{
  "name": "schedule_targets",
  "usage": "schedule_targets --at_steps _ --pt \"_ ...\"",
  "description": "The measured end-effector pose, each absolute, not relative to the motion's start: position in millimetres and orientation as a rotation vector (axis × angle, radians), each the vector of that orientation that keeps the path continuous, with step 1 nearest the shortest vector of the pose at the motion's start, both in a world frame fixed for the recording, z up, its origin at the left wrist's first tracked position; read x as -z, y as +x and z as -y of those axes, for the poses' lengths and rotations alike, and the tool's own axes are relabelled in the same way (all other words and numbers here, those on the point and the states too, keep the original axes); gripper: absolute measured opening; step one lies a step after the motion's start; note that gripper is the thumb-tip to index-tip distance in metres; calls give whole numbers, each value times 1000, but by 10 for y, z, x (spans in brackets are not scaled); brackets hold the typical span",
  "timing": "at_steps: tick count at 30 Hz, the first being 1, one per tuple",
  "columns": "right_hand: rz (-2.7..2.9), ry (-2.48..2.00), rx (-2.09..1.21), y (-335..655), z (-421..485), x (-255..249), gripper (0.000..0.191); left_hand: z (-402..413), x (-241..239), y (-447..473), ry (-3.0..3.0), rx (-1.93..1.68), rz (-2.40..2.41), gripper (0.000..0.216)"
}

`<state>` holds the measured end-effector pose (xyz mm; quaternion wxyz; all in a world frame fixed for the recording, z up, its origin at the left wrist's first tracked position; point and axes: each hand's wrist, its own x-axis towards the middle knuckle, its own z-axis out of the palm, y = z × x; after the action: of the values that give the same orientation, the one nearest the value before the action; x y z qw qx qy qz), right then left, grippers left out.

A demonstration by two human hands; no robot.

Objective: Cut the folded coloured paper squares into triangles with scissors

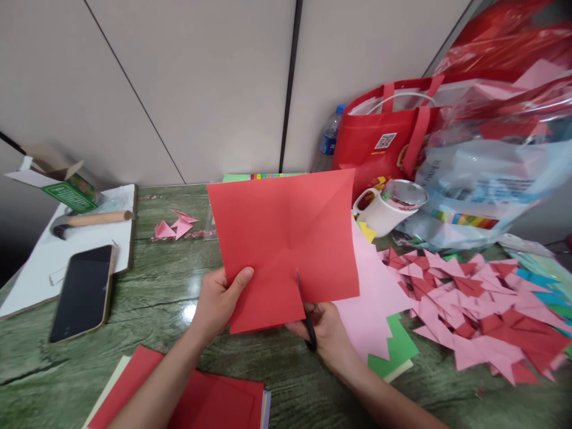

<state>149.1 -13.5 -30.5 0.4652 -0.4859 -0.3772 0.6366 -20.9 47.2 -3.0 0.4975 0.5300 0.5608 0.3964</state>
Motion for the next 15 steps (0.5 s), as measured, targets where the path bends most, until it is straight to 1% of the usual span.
schedule_targets --at_steps 5,10,15 --pt "922 -1228 -1528 1466 120 279 31 -455 11 -199 1294 -948 -1346 28" --pt "909 -1244 -1456 1445 107 271 32 -447 7 -203 1271 -955 -1335 28" --pt "958 -1306 -1451 1464 128 307 28 -438 9 -201 1266 -930 -1315 29"
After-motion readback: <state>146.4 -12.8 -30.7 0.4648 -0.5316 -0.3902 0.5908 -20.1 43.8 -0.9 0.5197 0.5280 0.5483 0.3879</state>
